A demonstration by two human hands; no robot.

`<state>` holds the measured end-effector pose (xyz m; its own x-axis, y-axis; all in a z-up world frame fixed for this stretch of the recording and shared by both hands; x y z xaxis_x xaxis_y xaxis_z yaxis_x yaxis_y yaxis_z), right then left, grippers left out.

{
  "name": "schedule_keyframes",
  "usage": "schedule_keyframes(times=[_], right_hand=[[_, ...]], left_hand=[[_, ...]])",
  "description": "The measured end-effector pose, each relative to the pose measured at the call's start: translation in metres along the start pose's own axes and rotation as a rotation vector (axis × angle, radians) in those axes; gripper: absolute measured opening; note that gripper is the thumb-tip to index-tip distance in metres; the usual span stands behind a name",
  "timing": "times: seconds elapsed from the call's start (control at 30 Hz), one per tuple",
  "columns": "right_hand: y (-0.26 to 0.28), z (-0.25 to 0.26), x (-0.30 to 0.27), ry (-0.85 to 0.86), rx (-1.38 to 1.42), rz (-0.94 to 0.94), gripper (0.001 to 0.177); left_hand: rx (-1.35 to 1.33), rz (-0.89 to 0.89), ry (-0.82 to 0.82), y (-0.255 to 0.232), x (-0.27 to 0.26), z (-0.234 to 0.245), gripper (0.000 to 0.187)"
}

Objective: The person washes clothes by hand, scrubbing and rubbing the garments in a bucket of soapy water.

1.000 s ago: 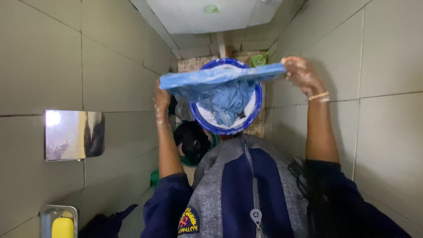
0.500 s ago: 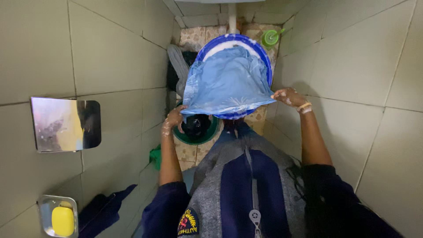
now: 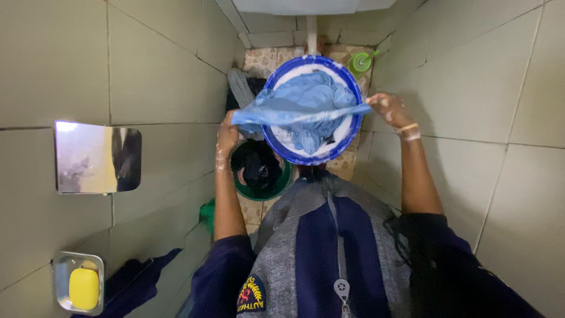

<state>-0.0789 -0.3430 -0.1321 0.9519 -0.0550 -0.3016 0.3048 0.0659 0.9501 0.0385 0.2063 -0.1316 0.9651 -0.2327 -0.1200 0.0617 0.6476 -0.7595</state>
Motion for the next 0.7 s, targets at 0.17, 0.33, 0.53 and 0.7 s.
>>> schedule_keyframes(times=[0.17,0.33,0.53,0.7], right_hand=[[0.045,0.018,-0.006,-0.187,-0.287,-0.143,0.025],[0.006,0.023,-0.01,0.278,0.291,-0.023,0.039],[-0.021,-0.02,-0.021,0.655,0.515,0.154,0.066],[0.035,-0.032,-0.03,0.537,0.403,0.169,0.085]], left_hand=[[-0.903,0.203,-0.119,-0.034,0.016,-0.01,0.045],[-1.606,0.458,-0.102,-0.08,0.012,-0.031,0.066],[-1.908,0.274,0.03,-0.158,0.018,-0.027,0.084],[-1.875,0.366,0.119,-0.2,0.01,-0.021,0.085]])
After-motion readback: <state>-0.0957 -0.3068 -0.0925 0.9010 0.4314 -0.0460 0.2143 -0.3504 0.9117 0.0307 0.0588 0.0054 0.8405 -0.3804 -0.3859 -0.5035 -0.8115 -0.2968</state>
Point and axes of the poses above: each hand's wrist, its own x-axis towards the middle knuckle, its own z-axis out of the back of the hand, y = z × x, the point moved 3 cm from there along x, towards the middle knuckle, and after that the axes turned 1 degree about x, right-handed, at the moved point
